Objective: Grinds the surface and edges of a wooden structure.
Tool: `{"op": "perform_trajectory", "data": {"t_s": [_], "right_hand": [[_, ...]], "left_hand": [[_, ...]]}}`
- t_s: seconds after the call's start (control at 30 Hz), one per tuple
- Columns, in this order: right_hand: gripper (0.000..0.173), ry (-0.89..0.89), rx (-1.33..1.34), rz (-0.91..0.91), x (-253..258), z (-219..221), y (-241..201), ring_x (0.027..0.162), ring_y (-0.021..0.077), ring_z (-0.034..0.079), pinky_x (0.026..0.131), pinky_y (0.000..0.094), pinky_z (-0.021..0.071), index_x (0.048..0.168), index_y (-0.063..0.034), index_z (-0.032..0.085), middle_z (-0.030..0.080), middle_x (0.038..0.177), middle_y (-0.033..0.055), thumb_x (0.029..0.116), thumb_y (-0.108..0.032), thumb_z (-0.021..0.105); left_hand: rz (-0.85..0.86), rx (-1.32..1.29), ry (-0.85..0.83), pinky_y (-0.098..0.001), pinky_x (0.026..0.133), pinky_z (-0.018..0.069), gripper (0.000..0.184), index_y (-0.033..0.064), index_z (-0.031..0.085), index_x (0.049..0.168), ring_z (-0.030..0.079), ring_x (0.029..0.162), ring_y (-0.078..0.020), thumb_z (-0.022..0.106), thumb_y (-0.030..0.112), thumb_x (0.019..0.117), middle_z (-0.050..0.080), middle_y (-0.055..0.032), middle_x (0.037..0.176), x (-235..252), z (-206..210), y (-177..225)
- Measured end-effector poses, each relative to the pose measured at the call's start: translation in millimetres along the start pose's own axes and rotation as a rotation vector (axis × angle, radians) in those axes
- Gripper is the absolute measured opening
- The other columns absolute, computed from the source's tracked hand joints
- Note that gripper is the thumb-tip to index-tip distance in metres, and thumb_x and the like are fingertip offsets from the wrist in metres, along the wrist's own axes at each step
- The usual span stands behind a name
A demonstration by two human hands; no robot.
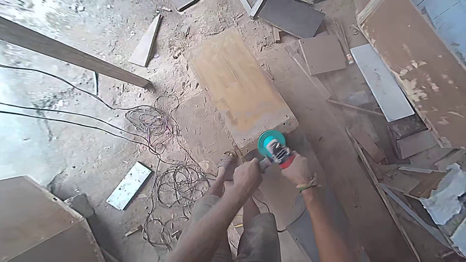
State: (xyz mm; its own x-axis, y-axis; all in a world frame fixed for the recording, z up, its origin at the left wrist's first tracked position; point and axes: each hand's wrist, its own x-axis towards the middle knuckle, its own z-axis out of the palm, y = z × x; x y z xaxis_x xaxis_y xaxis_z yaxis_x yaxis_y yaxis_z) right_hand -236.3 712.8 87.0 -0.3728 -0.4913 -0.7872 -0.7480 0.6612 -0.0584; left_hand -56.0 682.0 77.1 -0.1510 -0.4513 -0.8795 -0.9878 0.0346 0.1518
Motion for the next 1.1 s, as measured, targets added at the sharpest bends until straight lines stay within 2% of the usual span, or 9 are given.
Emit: {"op": "perform_trajectory", "data": {"t_s": [0.07, 0.13, 0.23, 0.4, 0.57, 0.73, 0.87, 0.97, 1.1], "right_hand": [[0.073, -0.083, -0.066, -0.116, -19, 35, -25, 0.11, 0.0336, 0.071, 0.092, 0.0558, 0.0587, 0.134, -0.0068, 0.061, 0.072, 0.118, 0.0167, 0.0703, -0.036, 0.082], [0.074, -0.185, -0.146, -0.176, -37, 48, -49, 0.112, 0.0348, 0.07, 0.091, 0.0545, 0.0588, 0.137, -0.0043, 0.057, 0.069, 0.122, 0.019, 0.0739, -0.035, 0.081], [0.07, -0.238, -0.237, -0.189, -47, 40, -69, 0.108, 0.0351, 0.071, 0.086, 0.053, 0.0594, 0.133, -0.0029, 0.057, 0.069, 0.118, 0.019, 0.0731, -0.031, 0.08], [0.069, -0.207, -0.295, -0.097, -30, -10, -64, 0.111, 0.0371, 0.07, 0.089, 0.056, 0.0588, 0.134, -0.0017, 0.057, 0.069, 0.121, 0.0203, 0.0763, -0.032, 0.079], [0.067, -0.077, -0.216, 0.087, 0, -54, -30, 0.109, 0.0329, 0.072, 0.089, 0.0558, 0.0592, 0.131, -0.0069, 0.062, 0.072, 0.116, 0.0164, 0.0722, -0.033, 0.081], [0.062, 0.063, -0.089, 0.211, 27, -86, 0, 0.108, 0.0341, 0.072, 0.089, 0.0581, 0.0585, 0.121, -0.0046, 0.067, 0.073, 0.114, 0.0178, 0.0663, -0.026, 0.086], [0.066, 0.111, -0.033, 0.32, 36, -98, 16, 0.112, 0.0355, 0.07, 0.093, 0.0563, 0.0576, 0.122, 0.0003, 0.065, 0.071, 0.118, 0.0208, 0.0663, -0.026, 0.089], [0.067, 0.113, -0.028, 0.305, 28, -81, 15, 0.109, 0.0361, 0.071, 0.091, 0.058, 0.0578, 0.122, -0.0012, 0.066, 0.072, 0.114, 0.0205, 0.0655, -0.029, 0.09], [0.071, -0.025, -0.116, 0.088, -11, -29, -19, 0.109, 0.036, 0.072, 0.091, 0.0585, 0.0583, 0.132, -0.0053, 0.063, 0.073, 0.115, 0.0184, 0.0717, -0.036, 0.083]], "left_hand": [[-0.113, -0.016, -0.005, -0.0591, 0.079, 0.0588, 0.033, 0.0183, 0.063, 0.123, 0.074, 0.098, -0.0351, 0.06, 0.036, 0.0944, 0.074, -0.0124, 0.107, -15, 30, -49], [-0.166, -0.068, -0.007, -0.0591, 0.079, 0.0588, 0.034, 0.0191, 0.065, 0.123, 0.074, 0.097, -0.0349, 0.06, 0.039, 0.0963, 0.075, -0.0125, 0.105, -26, 52, -85], [-0.16, -0.129, -0.038, -0.0577, 0.079, 0.059, 0.032, 0.0189, 0.068, 0.118, 0.074, 0.095, -0.033, 0.063, 0.04, 0.0946, 0.076, -0.0112, 0.102, -30, 58, -102], [-0.047, -0.164, -0.067, -0.0583, 0.08, 0.0587, 0.033, 0.0185, 0.067, 0.117, 0.074, 0.098, -0.0323, 0.064, 0.04, 0.0919, 0.075, -0.0104, 0.105, -5, 34, -62], [0.068, -0.062, -0.113, -0.0597, 0.08, 0.058, 0.032, 0.0141, 0.065, 0.118, 0.072, 0.103, -0.0354, 0.063, 0.033, 0.0918, 0.073, -0.0138, 0.11, 21, -23, 8], [0.169, -0.01, -0.073, -0.0614, 0.077, 0.0577, 0.033, 0.0122, 0.066, 0.114, 0.072, 0.103, -0.0366, 0.068, 0.03, 0.0872, 0.073, -0.0149, 0.109, 42, -60, 66], [0.228, 0.016, -0.049, -0.0629, 0.079, 0.057, 0.031, 0.0097, 0.068, 0.114, 0.071, 0.106, -0.0382, 0.069, 0.027, 0.0878, 0.073, -0.0161, 0.112, 53, -74, 96], [0.227, 0.012, -0.064, -0.063, 0.079, 0.0569, 0.033, 0.0103, 0.067, 0.116, 0.071, 0.105, -0.0386, 0.069, 0.025, 0.0864, 0.072, -0.0163, 0.113, 43, -67, 80], [0.081, -0.017, -0.091, -0.0616, 0.08, 0.0577, 0.035, 0.0155, 0.064, 0.123, 0.072, 0.102, -0.0372, 0.064, 0.031, 0.0913, 0.074, -0.0141, 0.11, 10, -21, -2]]}}
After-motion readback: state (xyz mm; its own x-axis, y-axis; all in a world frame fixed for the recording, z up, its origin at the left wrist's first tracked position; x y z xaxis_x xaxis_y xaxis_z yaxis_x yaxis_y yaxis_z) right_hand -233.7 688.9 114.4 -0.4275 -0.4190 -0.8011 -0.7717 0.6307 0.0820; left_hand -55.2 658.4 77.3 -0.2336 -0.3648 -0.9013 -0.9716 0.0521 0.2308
